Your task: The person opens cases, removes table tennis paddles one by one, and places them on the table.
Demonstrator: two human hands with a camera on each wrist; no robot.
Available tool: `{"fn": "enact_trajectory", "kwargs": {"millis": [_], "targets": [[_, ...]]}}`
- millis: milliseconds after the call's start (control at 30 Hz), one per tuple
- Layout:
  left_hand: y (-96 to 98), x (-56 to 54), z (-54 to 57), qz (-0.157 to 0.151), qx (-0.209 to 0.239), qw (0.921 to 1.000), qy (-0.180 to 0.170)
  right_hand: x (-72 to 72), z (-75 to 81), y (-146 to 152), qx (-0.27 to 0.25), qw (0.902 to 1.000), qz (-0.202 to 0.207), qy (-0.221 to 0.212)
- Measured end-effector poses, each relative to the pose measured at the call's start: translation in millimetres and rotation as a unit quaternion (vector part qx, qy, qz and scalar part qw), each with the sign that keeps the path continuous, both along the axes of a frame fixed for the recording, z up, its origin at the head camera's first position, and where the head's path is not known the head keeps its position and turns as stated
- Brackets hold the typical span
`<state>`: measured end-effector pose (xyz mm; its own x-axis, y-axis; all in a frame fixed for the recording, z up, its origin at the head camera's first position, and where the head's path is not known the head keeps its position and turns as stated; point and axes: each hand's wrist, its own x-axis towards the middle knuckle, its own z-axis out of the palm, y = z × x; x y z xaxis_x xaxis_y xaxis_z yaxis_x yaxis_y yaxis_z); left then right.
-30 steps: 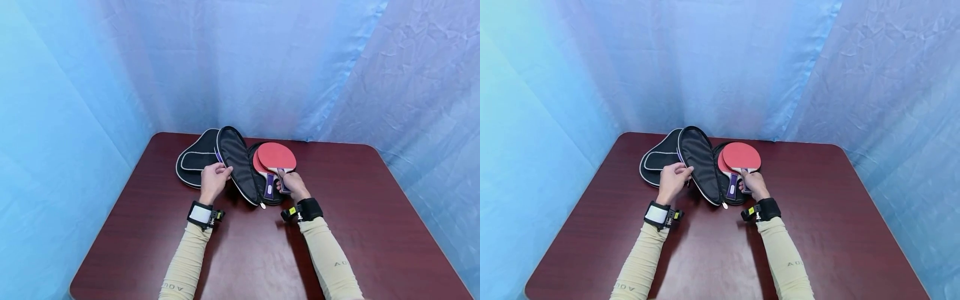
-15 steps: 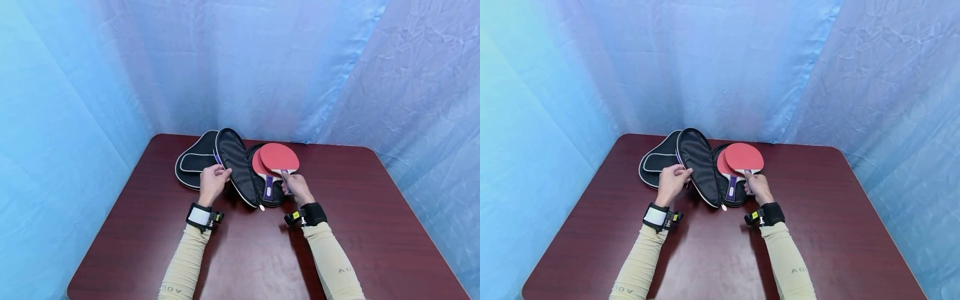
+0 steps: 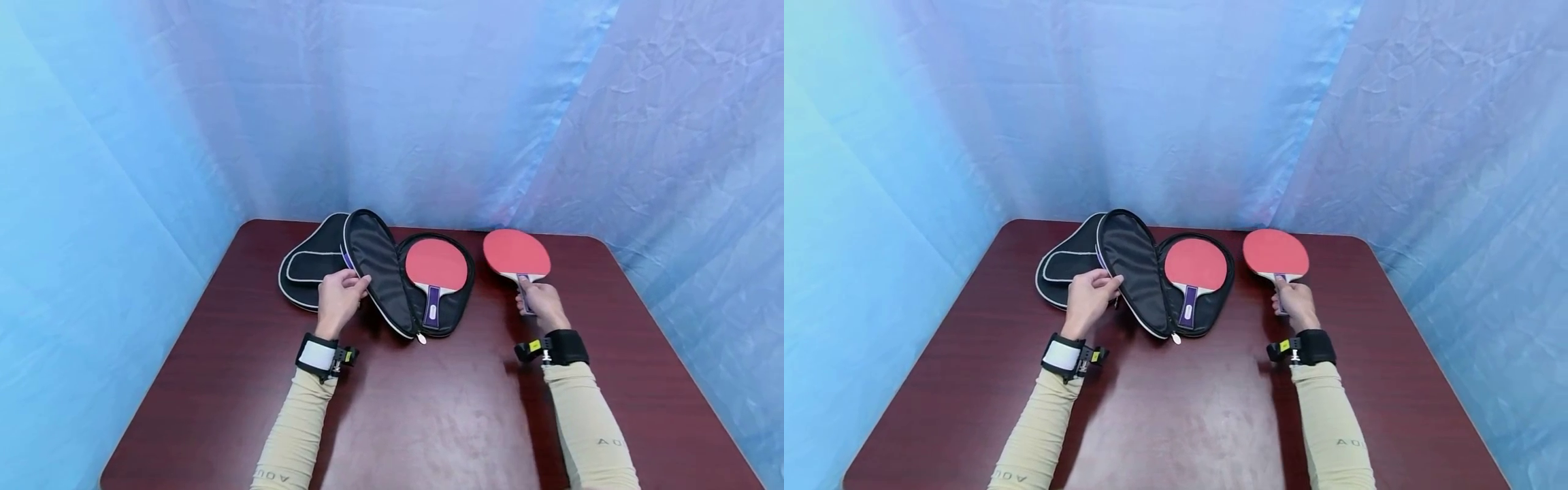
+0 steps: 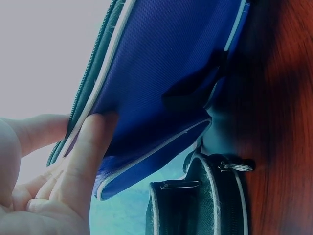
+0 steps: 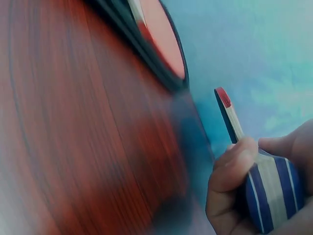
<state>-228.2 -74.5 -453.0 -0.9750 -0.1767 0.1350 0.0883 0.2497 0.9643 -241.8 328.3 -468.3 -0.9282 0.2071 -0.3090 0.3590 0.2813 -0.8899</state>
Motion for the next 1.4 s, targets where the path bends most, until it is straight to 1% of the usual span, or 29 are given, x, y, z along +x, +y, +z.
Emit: {"fn": "enact_trajectory", "kwargs": {"millis": [67,200,433,600,667,767,900,967,1033,1100,1200,1300,1400], "targets": [[-3.0,0.6,0.1,0.001,-0.001,1.0,0.002,-0.8,1.1,12.6,0.012,0.9999,-0.009,-0.003],[-7.2,1.7,0.0,0.004,-0.008,1.0,0.003,-4.2,0.0,34.1,0.017,0.9995,-0.023,-0.013],[-7.7,2.7,0.7,-0.002,-0.016,0.9999,-0.005,-11.4,-5.3,60.0,0.028,0.9991,-0.019,-0.026],[-7.3,2.2,0.2,0.002,-0.014,0.9999,-0.002,-15.0,-10.1,68.8,0.016,0.999,-0.005,-0.041],[-7.3,1.8,-1.3,0.001,-0.014,0.9999,-0.003,-14.6,-11.9,72.0,0.019,0.9987,-0.006,-0.048],[-6.8,2.0,-3.2,-0.005,-0.014,0.9999,-0.005,-13.8,-14.5,77.9,0.032,0.9976,-0.026,-0.056],[-5.8,2.3,-3.9,-0.008,-0.016,0.9998,-0.003,-14.5,-15.1,82.9,0.048,0.9947,-0.07,-0.058],[-5.0,2.0,-2.9,-0.006,-0.015,0.9999,0.001,-15.2,-14.1,83.6,0.068,0.9919,-0.091,-0.057],[-4.1,1.5,-1.4,-0.007,-0.014,0.9999,0.005,-15.4,-13.0,83.3,0.106,0.9867,-0.11,-0.056],[-2.8,0.7,-0.3,-0.007,-0.014,0.9998,0.007,-14.5,-12.6,83.3,0.143,0.9792,-0.132,-0.057],[-0.2,-0.2,0.3,-0.009,-0.014,0.9998,0.006,-13.1,-13.3,84.2,0.201,0.9648,-0.158,-0.06],[2.1,-0.4,0.5,-0.009,-0.014,0.9999,0.002,-12.4,-14.5,85.3,0.238,0.9537,-0.175,-0.056],[3.6,-0.4,0.3,-0.009,-0.015,0.9998,0.001,-11.6,-16.7,87.2,0.259,0.9475,-0.181,-0.05]]}}
